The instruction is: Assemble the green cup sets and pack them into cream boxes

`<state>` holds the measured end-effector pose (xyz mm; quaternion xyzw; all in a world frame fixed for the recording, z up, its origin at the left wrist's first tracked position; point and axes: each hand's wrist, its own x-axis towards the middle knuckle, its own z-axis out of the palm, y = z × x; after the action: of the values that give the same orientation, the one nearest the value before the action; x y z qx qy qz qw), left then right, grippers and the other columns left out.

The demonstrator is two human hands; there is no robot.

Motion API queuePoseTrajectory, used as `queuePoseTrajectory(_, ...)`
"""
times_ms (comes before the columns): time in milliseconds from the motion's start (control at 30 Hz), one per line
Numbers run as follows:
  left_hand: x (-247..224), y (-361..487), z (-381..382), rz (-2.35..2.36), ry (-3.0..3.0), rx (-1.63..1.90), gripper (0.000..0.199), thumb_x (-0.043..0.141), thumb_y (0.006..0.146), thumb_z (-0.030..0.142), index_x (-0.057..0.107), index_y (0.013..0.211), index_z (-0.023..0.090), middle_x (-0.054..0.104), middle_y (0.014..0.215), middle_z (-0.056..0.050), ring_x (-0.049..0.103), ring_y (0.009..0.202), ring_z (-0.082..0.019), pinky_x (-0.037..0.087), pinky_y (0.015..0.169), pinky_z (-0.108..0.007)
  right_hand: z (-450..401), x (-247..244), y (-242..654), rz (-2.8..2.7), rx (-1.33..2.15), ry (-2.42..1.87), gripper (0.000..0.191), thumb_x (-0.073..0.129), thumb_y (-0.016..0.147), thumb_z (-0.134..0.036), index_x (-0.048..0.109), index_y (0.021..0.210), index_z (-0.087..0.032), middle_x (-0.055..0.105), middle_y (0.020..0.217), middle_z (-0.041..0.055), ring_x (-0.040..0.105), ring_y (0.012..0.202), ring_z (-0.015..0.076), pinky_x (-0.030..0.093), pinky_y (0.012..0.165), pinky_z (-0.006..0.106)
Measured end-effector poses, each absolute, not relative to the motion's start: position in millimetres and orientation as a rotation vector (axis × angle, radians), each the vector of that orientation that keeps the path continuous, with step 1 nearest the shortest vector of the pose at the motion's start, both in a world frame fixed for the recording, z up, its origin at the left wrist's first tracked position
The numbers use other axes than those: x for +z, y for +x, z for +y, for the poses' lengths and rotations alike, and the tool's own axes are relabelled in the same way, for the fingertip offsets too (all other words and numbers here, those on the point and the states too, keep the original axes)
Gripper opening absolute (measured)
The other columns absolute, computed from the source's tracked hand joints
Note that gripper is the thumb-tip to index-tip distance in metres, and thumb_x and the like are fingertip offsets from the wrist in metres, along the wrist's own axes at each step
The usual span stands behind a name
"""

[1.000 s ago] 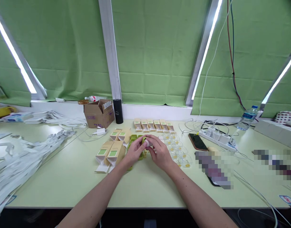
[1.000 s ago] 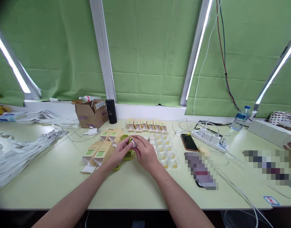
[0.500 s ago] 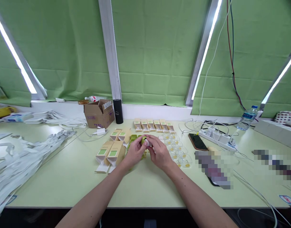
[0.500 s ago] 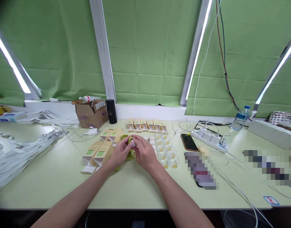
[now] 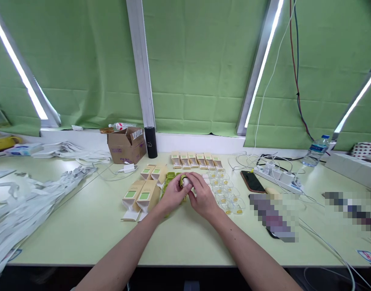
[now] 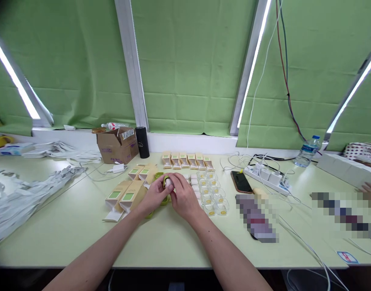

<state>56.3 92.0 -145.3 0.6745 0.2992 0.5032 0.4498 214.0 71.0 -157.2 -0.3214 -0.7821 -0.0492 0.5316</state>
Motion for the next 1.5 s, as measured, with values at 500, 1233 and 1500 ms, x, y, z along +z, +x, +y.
queuePoseTrajectory(500,-144.6,53.8,94.3,0.680,1.581,1.214,0.056,0.076,0.087,0.057,0.067,0.121,0.014,0.073,0.109,-0.010,0.067,0.103,-0.023,0.055,0.093,-0.033,70.7,-156.6,212.5,-1.838,-0.161,-0.785,0.050,0.046,0.102,-0.012,0.051,0.151,-0.022,0.065,0.132,0.0174,0.065,0.123,0.0287,0.062,0.102,0.048)
queuePoseTrajectory(1233,-143.8,54.2,96.8,0.640,1.531,1.197,0.071,0.072,0.084,0.070,0.068,0.128,0.014,0.074,0.111,-0.014,0.070,0.102,-0.025,0.057,0.094,-0.036,74.4,-159.4,216.7,-1.769,0.048,-0.811,0.044,0.059,0.099,-0.020,0.051,0.143,-0.024,0.070,0.127,0.0121,0.070,0.093,0.0232,0.063,0.086,0.042)
queuePoseTrajectory(1500,-150.9,53.7,101.5,0.727,1.441,1.198,0.068,0.058,0.089,0.078,0.073,0.114,0.016,0.076,0.109,-0.012,0.071,0.099,-0.024,0.058,0.090,-0.034,71.4,-153.6,214.0,-1.489,0.429,-0.855,0.051,0.073,0.089,-0.031,0.052,0.135,-0.024,0.073,0.120,0.0102,0.066,0.078,0.0172,0.059,0.070,0.032)
